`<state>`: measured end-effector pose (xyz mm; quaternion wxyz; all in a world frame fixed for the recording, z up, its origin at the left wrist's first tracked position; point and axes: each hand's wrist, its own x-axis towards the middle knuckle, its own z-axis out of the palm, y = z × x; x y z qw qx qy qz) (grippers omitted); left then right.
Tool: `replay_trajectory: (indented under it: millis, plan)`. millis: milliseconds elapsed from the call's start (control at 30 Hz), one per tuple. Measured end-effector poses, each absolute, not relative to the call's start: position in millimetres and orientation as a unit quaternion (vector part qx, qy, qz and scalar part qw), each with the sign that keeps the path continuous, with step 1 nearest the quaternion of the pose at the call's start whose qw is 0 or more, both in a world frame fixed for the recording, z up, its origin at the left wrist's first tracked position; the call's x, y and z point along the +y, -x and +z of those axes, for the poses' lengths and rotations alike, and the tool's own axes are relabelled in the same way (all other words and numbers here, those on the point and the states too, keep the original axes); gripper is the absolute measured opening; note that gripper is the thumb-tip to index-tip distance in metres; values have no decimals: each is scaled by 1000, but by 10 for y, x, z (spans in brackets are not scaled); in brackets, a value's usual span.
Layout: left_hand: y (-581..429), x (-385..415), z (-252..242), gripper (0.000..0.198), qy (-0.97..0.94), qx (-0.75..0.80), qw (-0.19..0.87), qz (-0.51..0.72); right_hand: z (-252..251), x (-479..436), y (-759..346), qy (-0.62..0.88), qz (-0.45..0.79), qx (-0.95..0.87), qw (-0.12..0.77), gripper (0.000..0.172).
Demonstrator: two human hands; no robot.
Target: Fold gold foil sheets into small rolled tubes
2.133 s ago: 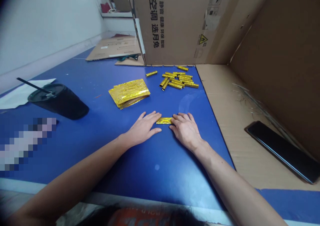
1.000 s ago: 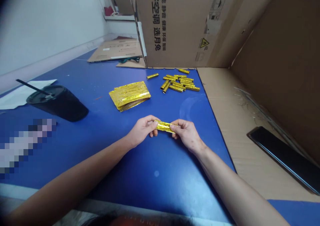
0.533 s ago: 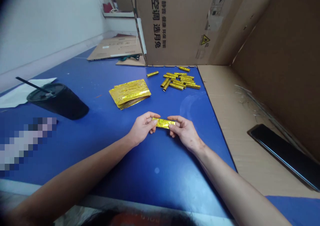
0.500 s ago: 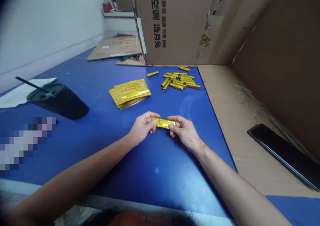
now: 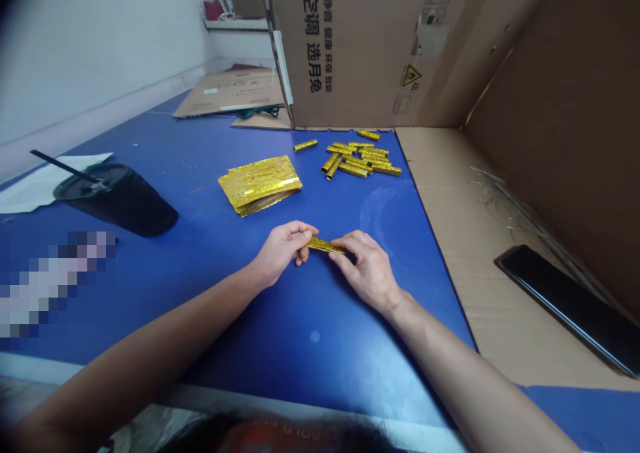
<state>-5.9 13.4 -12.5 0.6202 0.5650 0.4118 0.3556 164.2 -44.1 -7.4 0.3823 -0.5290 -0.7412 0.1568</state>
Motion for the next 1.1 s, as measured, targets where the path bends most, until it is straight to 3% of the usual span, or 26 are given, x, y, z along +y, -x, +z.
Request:
replay_trajectory:
  millis: [467, 733, 867, 1100]
  plan:
    - [47, 131, -89, 15, -565, 397, 646, 327, -92, -396, -1667, 560, 237, -695, 384, 18]
    - [55, 146, -186, 40, -589, 394, 619, 338, -161, -358, -1711, 590, 207, -676, 391, 20]
    - [46, 134, -212, 35, -582, 422, 594, 361, -79, -440, -1675, 591, 115, -679, 420, 15]
    - [9, 117, -193, 24, -557, 470, 578, 368, -2, -587, -1505, 524, -51, -814, 244, 20]
